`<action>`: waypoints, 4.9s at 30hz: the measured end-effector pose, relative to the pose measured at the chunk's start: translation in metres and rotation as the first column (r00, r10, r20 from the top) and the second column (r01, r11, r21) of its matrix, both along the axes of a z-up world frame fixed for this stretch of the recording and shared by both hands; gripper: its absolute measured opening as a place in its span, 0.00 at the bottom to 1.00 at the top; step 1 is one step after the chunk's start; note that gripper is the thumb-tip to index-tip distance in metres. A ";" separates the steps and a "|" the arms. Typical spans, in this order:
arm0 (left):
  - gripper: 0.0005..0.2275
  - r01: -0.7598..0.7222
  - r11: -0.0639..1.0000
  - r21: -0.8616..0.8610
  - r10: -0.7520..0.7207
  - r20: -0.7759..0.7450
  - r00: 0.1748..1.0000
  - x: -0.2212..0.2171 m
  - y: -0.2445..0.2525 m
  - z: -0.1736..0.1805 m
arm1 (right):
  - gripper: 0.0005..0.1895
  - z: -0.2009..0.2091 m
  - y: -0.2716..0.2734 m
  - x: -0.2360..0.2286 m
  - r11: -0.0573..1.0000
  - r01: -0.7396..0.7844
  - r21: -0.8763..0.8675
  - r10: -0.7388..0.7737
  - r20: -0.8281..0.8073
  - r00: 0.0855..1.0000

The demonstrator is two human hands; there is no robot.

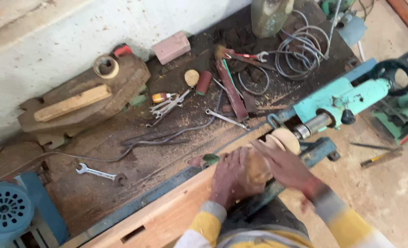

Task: The person uses a lathe to turn a piece of wood, applying a handheld tool to create decorative grooves and then using a sanding block against the rotating surface.

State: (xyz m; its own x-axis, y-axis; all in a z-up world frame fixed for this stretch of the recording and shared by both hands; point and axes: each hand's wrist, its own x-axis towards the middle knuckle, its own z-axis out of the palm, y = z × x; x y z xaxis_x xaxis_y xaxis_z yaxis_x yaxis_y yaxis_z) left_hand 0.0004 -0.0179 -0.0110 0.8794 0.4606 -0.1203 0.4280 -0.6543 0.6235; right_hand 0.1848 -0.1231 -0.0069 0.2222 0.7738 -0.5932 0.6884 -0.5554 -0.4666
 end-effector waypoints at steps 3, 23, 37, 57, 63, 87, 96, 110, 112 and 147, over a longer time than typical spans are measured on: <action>0.48 -0.026 0.998 -0.060 0.025 -0.022 0.999 0.000 0.002 0.005 | 0.24 -0.020 0.029 0.017 0.857 -0.013 0.515 0.102 -0.145 0.984; 0.49 -0.022 0.999 -0.045 0.019 -0.059 0.998 0.001 0.003 0.005 | 0.20 0.053 0.028 -0.023 0.842 0.445 0.306 -0.507 0.166 0.846; 0.46 -0.065 0.997 0.050 0.062 0.054 0.997 -0.001 -0.001 0.009 | 0.18 0.041 0.033 -0.009 0.917 0.322 0.237 -0.372 0.212 0.904; 0.45 -0.042 0.988 0.146 0.030 0.083 0.996 -0.004 -0.010 -0.004 | 0.21 0.027 0.039 -0.003 0.987 0.161 0.018 -0.153 0.429 0.890; 0.46 -0.061 0.996 0.060 0.059 0.029 0.998 -0.004 -0.012 -0.003 | 0.20 0.031 0.043 -0.004 0.974 0.123 0.189 -0.182 0.337 0.924; 0.47 -0.036 0.994 0.100 0.032 0.042 0.999 -0.004 -0.009 -0.002 | 0.21 0.029 0.029 0.000 0.971 0.174 0.163 -0.225 0.391 0.892; 0.47 -0.033 0.992 0.120 0.028 0.040 0.999 -0.004 -0.014 -0.006 | 0.19 0.020 0.031 -0.007 0.913 0.100 0.397 -0.273 0.409 0.870; 0.45 -0.051 0.999 0.007 0.051 0.050 0.997 -0.009 -0.002 -0.003 | 0.19 -0.014 0.047 0.011 0.986 -0.077 0.146 -0.017 0.553 0.833; 0.44 -0.064 0.998 -0.001 0.064 0.051 0.997 -0.007 -0.012 0.001 | 0.23 -0.010 0.034 0.009 0.997 -0.021 0.080 -0.030 0.588 0.808; 0.44 -0.009 1.000 0.017 0.009 0.017 1.000 -0.003 0.001 0.010 | 0.22 0.039 0.032 -0.008 0.950 0.109 0.291 -0.227 0.410 0.883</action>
